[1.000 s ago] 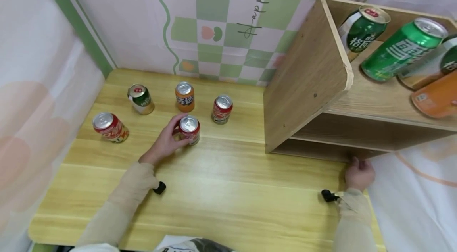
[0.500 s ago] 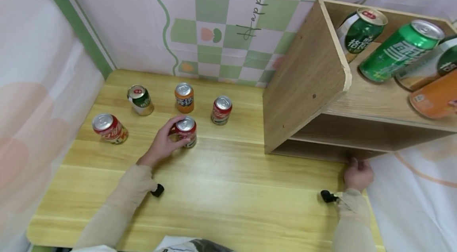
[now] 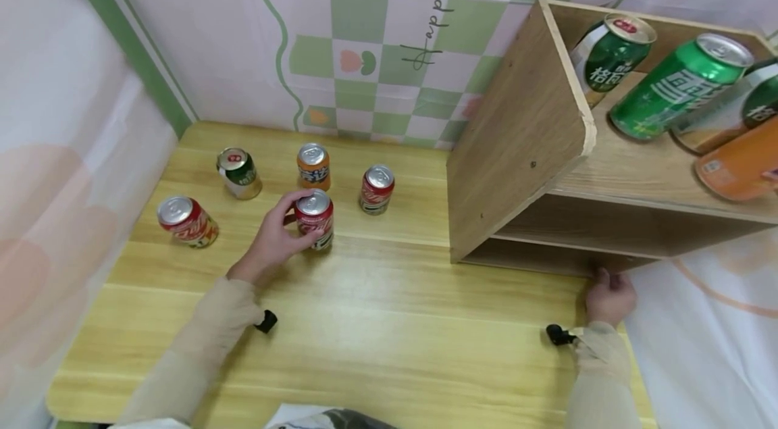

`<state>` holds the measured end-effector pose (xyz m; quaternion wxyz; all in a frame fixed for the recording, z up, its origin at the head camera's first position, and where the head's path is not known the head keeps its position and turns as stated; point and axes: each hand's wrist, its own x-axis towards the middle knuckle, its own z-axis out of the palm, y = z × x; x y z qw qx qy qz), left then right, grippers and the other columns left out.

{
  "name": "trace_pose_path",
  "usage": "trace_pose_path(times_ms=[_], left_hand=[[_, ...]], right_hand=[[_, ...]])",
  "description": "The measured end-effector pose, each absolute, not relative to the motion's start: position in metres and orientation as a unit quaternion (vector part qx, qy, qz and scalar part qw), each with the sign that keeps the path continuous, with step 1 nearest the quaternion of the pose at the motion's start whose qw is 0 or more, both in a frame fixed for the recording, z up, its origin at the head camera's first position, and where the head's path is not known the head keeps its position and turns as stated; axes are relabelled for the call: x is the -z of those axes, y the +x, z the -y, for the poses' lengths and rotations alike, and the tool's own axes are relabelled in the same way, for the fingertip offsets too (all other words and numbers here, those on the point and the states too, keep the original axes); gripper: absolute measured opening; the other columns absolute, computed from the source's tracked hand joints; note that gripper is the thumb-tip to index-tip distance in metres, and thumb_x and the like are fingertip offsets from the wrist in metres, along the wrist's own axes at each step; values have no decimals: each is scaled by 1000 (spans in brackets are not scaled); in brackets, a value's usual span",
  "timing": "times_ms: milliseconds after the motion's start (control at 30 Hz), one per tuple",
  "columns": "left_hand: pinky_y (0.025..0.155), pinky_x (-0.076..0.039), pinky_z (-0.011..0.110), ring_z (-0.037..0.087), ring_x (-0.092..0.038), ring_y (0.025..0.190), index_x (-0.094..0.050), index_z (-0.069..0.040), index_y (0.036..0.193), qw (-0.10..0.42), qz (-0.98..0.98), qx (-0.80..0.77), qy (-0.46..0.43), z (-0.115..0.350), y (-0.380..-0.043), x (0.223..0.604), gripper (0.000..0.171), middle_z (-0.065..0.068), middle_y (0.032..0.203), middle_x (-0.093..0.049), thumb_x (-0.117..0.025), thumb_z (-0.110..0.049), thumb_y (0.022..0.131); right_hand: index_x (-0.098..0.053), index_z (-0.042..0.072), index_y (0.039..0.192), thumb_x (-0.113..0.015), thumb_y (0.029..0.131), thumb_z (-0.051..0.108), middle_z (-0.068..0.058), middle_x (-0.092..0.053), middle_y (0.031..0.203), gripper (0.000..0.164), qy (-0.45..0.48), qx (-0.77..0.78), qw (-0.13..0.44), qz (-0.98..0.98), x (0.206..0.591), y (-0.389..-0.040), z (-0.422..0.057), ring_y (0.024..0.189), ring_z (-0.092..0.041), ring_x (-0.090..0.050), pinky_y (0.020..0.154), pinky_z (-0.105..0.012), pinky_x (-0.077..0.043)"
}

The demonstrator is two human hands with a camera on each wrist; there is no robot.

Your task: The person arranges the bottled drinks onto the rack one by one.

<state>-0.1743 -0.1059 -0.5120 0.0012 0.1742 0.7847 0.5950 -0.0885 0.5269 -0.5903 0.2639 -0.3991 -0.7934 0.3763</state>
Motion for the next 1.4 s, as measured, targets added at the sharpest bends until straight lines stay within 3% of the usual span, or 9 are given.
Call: trace_pose_path(times_ms=[100,233,533,767,933,1033,1100,1233,1400], left_hand=[[102,-48,58,39,-49,132,-45,-8,146,-14,-783,-593,187,104,-175,498,73,20,146,-48,-81,4,83],[100,-49,56,36,-51,129,-47,-10,145,-25,-783,-589,198,100,-174,474,71,17,143,-51,-82,0,84],[96,-53,53,31,-53,126,-48,-13,144,-49,-791,-568,224,90,-177,417,70,13,142,-53,-82,-3,84],[89,-57,47,29,-60,118,-48,-12,143,-50,-790,-564,235,81,-177,375,69,12,137,-56,-82,-3,84],[83,-59,45,29,-63,111,-48,-12,142,-51,-796,-550,248,74,-178,348,67,11,135,-57,-82,-4,84],[83,-59,43,26,-62,110,-49,-12,141,-53,-794,-547,260,68,-179,334,66,10,134,-57,-81,-5,84],[83,-59,41,24,-62,110,-49,-11,141,-55,-790,-545,274,63,-180,324,66,8,134,-57,-82,-5,84],[80,-60,36,21,-62,107,-50,-10,140,-60,-776,-552,298,50,-181,308,66,8,132,-57,-82,-6,83],[83,-60,38,22,-63,106,-50,-8,139,-51,-752,-577,313,35,-181,295,65,9,130,-57,-81,-2,82]], right_hand=[[-66,0,131,-55,104,25,-12,-68,126,38,-400,-376,268,792,592,-89,-527,104,-4,-60,98,-18,-45],[-66,-1,131,-56,104,23,-16,-67,130,38,-395,-381,274,790,593,-90,-528,106,-4,-60,98,-18,-46],[-65,-3,131,-55,104,25,11,-62,103,40,-387,-396,274,787,591,-89,-529,99,1,-57,98,-18,-45],[-64,-2,132,-55,104,26,13,-61,100,41,-387,-398,268,787,593,-89,-531,97,2,-56,98,-18,-46],[-62,-1,135,-53,105,28,-6,-67,122,43,-395,-399,254,788,594,-88,-532,108,-6,-59,103,-22,-46],[-61,-2,136,-52,105,27,-20,-63,133,43,-396,-396,253,789,595,-89,-533,114,-11,-60,104,-24,-45],[-61,-2,136,-52,106,27,-23,-62,135,43,-399,-396,251,788,596,-88,-534,116,-13,-59,105,-25,-45],[-61,-2,136,-53,106,29,-15,-64,130,44,-408,-396,246,785,597,-87,-536,113,-14,-59,106,-26,-45],[-64,-2,132,-54,105,30,8,-63,105,43,-399,-388,251,792,597,-88,-538,99,-3,-56,103,-25,-46]])
